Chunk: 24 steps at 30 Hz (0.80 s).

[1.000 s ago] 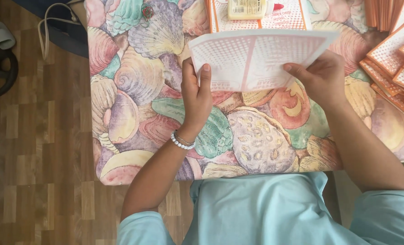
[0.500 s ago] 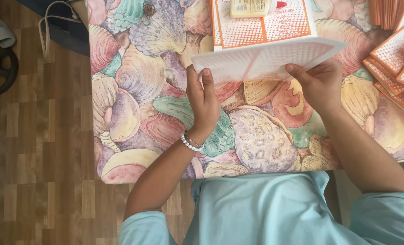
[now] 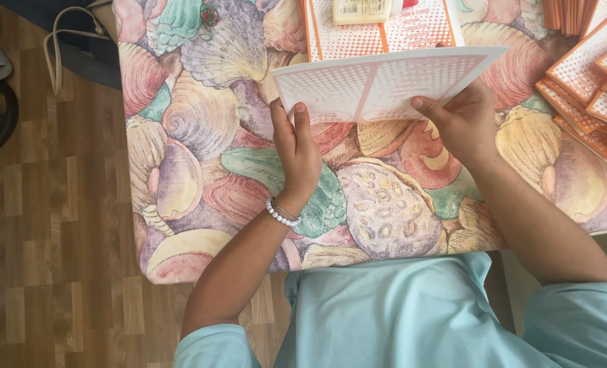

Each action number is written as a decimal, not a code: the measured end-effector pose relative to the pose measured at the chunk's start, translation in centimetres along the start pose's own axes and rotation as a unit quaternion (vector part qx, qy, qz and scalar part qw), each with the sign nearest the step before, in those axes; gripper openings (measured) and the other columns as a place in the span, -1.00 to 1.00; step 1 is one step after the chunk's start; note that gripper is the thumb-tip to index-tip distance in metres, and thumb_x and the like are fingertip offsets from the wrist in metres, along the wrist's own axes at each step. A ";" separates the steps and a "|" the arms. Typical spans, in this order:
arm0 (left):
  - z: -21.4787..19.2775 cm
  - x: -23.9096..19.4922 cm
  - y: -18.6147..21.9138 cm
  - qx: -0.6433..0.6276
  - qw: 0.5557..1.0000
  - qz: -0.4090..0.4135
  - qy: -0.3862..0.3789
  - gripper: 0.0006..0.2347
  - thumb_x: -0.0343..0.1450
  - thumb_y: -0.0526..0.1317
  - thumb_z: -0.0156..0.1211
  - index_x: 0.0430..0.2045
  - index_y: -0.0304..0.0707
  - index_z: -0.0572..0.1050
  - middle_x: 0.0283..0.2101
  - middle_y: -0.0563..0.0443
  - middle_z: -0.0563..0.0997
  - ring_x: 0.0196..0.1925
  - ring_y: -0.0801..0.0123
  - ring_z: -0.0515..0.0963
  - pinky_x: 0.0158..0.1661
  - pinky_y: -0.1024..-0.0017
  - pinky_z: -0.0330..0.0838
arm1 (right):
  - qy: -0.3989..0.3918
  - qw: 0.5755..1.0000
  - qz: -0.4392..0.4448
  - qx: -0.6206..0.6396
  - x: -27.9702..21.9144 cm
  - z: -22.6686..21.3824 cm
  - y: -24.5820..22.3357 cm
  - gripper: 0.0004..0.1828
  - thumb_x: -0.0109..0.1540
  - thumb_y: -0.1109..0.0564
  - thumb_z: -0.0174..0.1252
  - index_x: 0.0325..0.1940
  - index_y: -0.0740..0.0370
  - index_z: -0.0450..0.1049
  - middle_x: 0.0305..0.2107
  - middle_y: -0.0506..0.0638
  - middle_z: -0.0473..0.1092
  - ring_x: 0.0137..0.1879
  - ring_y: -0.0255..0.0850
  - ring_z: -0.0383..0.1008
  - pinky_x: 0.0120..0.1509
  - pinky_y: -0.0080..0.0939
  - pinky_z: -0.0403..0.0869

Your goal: Folding flat paper bags along pre-scored lines and stacking them on a table.

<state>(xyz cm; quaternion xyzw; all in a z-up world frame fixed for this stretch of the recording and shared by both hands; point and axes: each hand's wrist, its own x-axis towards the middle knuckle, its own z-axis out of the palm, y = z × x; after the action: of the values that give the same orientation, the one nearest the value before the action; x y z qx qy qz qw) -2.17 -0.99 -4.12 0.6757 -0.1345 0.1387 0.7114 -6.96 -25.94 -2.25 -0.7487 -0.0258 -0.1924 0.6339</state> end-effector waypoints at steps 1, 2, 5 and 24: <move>-0.1 -0.1 -1.1 0.004 1.000 -0.002 -0.001 -0.84 0.66 -0.16 -0.24 -0.09 -0.21 0.30 -0.25 0.14 0.28 -0.12 0.55 0.29 0.08 0.30 0.25 | 0.003 1.000 0.014 0.001 -0.2 -0.6 2.1 -0.62 0.34 0.40 0.33 0.17 0.39 0.36 -0.06 0.11 0.45 0.15 -0.16 0.47 0.26 -0.06 0.57; -0.2 -0.2 -2.1 0.008 1.000 -0.003 -0.001 -0.84 0.66 -0.17 -0.25 -0.12 -0.21 0.32 -0.27 0.14 0.30 -0.14 0.55 0.30 0.04 0.30 0.26 | 0.005 1.000 0.027 0.003 -0.4 -1.2 4.1 -0.63 0.33 0.42 0.32 0.17 0.43 0.35 -0.09 0.17 0.46 0.10 -0.11 0.51 0.22 0.00 0.60; -0.1 -0.2 -1.7 0.009 1.000 0.002 0.012 -0.85 0.65 -0.18 -0.24 -0.13 -0.21 0.32 -0.27 0.14 0.28 -0.13 0.57 0.28 0.05 0.31 0.26 | 0.019 0.999 0.045 0.017 -1.3 -1.1 5.5 -0.64 0.31 0.42 0.33 0.14 0.43 0.37 -0.12 0.14 0.46 0.08 -0.17 0.49 0.21 -0.04 0.60; -0.3 -0.4 -5.1 0.000 0.999 -0.049 -0.005 -0.78 0.67 -0.11 -0.25 0.00 -0.21 0.34 -0.13 0.03 0.40 0.01 0.46 0.40 0.17 0.23 0.30 | 0.007 1.000 0.024 -0.006 -0.1 0.2 2.0 -0.53 0.29 0.42 0.35 0.23 0.48 0.35 -0.04 0.30 0.48 0.13 -0.09 0.48 0.24 0.01 0.57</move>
<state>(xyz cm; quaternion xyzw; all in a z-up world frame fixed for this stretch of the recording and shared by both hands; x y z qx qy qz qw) -0.58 -0.98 -9.02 0.6821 -0.1049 0.1005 0.7167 -6.47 -26.09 -4.24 -0.7513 -0.0022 -0.1820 0.6343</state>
